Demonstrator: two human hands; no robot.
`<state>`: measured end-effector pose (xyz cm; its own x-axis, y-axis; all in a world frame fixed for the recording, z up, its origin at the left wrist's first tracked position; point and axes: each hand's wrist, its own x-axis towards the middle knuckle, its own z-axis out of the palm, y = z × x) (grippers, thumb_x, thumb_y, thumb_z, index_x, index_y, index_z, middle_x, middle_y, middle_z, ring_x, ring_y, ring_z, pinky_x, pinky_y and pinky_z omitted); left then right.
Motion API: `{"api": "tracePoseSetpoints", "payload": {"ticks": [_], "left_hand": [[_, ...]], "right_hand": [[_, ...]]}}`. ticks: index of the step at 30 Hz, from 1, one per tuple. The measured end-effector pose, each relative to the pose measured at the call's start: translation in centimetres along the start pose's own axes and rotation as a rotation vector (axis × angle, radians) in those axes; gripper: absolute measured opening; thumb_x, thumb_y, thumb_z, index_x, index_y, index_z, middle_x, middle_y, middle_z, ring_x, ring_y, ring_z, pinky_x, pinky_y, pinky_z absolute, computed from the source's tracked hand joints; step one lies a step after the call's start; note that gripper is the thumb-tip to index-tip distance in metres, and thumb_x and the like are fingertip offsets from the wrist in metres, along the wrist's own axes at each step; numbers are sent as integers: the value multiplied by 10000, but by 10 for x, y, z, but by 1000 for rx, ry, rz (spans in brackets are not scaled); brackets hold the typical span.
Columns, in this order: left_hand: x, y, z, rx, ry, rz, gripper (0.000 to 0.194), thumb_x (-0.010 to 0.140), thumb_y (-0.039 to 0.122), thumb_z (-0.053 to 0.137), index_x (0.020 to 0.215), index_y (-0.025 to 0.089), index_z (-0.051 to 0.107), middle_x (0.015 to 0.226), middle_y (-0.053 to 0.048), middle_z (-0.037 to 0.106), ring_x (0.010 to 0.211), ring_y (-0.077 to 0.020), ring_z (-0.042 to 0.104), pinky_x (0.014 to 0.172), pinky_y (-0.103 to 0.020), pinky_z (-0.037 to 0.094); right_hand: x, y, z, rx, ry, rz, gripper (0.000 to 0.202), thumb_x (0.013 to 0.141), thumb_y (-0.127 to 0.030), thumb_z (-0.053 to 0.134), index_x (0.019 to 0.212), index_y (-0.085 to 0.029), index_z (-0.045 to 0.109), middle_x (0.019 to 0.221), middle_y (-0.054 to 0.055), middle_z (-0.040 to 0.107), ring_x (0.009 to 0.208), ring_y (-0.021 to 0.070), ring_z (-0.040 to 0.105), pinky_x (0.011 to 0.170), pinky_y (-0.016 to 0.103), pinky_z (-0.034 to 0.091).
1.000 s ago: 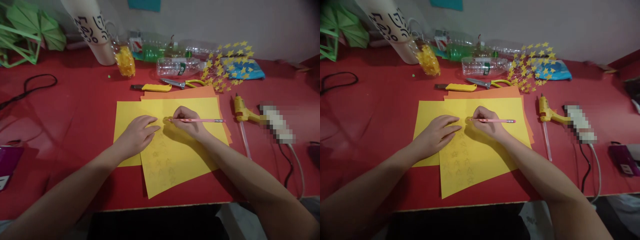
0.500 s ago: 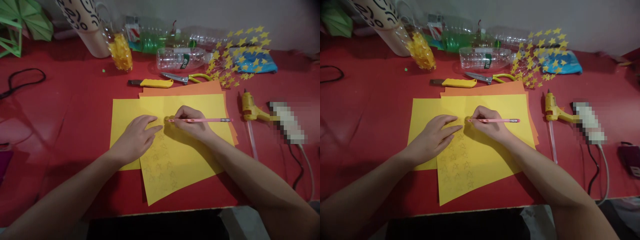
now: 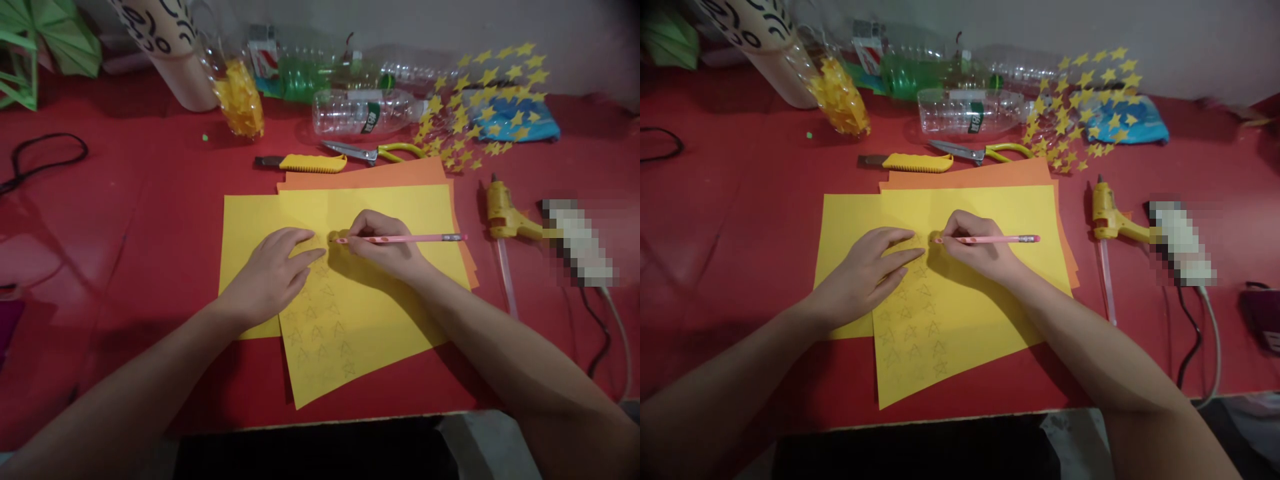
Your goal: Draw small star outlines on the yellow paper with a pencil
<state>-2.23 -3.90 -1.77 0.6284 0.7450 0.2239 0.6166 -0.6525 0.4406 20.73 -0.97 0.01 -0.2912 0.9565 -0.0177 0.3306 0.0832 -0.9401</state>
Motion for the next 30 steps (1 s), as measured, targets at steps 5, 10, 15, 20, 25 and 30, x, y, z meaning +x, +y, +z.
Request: {"api": "tracePoseSetpoints", "payload": {"ticks": [5, 10, 15, 20, 25, 30], "left_hand": [[0, 0, 0, 8, 1, -2, 363, 948, 144, 440, 1255, 238, 610, 1327, -112, 522, 1242, -296, 484, 1033, -534, 444], [0, 0, 1, 50, 8, 11, 348, 955, 145, 432, 1248, 220, 604, 1322, -115, 521, 1240, -289, 491, 1026, -510, 458], [0, 1, 1, 49, 11, 4, 352, 948, 142, 439, 1244, 240, 603, 1317, -100, 523, 1240, -278, 487, 1031, -498, 458], [0, 0, 1, 54, 10, 11, 346, 954, 145, 435, 1243, 238, 601, 1316, -100, 524, 1237, -273, 490, 1029, -496, 460], [1, 1, 0, 65, 10, 22, 328, 965, 158, 429, 1235, 203, 610, 1309, -115, 525, 1229, -284, 492, 1019, -491, 466], [2, 2, -1, 65, 17, 36, 331, 965, 134, 417, 1225, 157, 620, 1289, -143, 531, 1212, -301, 500, 1004, -505, 472]], "right_hand": [[1, 1, 2, -21, 32, 18, 148, 771, -172, 613, 665, -209, 516, 572, -48, 531, 513, 86, 416, 473, 251, 283], [2, 4, 3, -9, 58, 31, 146, 783, -180, 605, 677, -211, 509, 587, -37, 546, 532, 101, 466, 484, 257, 320], [3, 6, 4, 3, 81, 30, 150, 793, -187, 610, 684, -210, 510, 604, -30, 564, 545, 104, 489, 500, 265, 350], [3, 5, 5, 33, 103, 49, 148, 786, -188, 608, 683, -212, 505, 586, -29, 573, 537, 107, 504, 505, 269, 367], [3, 4, 6, 49, 123, 66, 144, 783, -183, 599, 683, -215, 500, 556, -35, 571, 508, 106, 508, 490, 263, 360], [4, 4, 6, 63, 127, 65, 151, 773, -149, 591, 680, -216, 494, 538, -47, 543, 486, 97, 489, 470, 249, 340]]}}
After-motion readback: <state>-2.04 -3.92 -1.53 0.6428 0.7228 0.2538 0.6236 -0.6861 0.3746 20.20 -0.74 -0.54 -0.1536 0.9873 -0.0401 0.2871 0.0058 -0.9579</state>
